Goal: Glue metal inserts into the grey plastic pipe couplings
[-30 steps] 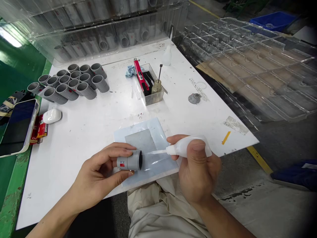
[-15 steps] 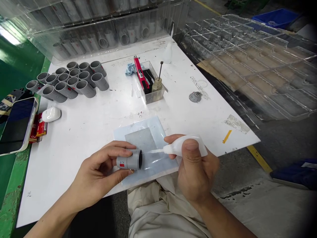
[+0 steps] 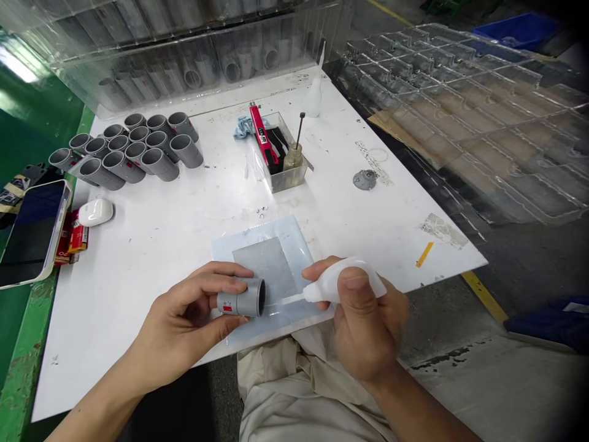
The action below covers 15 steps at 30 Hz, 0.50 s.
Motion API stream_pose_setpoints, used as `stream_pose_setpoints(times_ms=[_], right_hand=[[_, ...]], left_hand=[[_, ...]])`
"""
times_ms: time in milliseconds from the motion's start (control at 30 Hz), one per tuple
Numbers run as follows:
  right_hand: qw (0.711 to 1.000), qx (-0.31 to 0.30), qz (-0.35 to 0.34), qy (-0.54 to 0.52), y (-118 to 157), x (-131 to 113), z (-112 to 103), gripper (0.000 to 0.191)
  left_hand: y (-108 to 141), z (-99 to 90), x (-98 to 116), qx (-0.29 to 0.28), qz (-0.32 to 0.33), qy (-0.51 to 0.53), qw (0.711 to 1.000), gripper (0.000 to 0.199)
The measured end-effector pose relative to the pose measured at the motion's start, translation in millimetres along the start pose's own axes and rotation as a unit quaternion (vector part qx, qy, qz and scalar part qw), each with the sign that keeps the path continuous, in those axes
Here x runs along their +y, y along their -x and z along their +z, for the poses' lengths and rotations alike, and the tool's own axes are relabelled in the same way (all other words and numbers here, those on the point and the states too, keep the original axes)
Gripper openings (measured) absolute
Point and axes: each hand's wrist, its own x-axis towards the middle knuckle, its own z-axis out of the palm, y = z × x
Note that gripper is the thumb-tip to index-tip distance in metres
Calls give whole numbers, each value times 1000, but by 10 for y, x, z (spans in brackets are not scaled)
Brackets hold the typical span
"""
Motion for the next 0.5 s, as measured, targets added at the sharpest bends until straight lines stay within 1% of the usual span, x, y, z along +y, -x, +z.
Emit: stream_pose_setpoints(times_ms=[100,233,333,400,500], right_hand=[[1000,0,11,-6,-6,-15,-1,47],[1000,-9,4,-24,-2,-15,-14,41],[1000,-7,9,-22,3,4,-17,41],[999,8,8,-33,-6,8,-14,41],[997,48,0,-66,-65,-33,-32,42]], left_hand=[[0,2,-1,-2,-2,0,1000,31],[9,-12,-24,-20,0,2,1000,34],[17,-21,-35,-25,-3,0,1000,35],[21,-22,-38,-30,-1,1,1000,34],[28,-17,-46,-38,-2,8,999,35]])
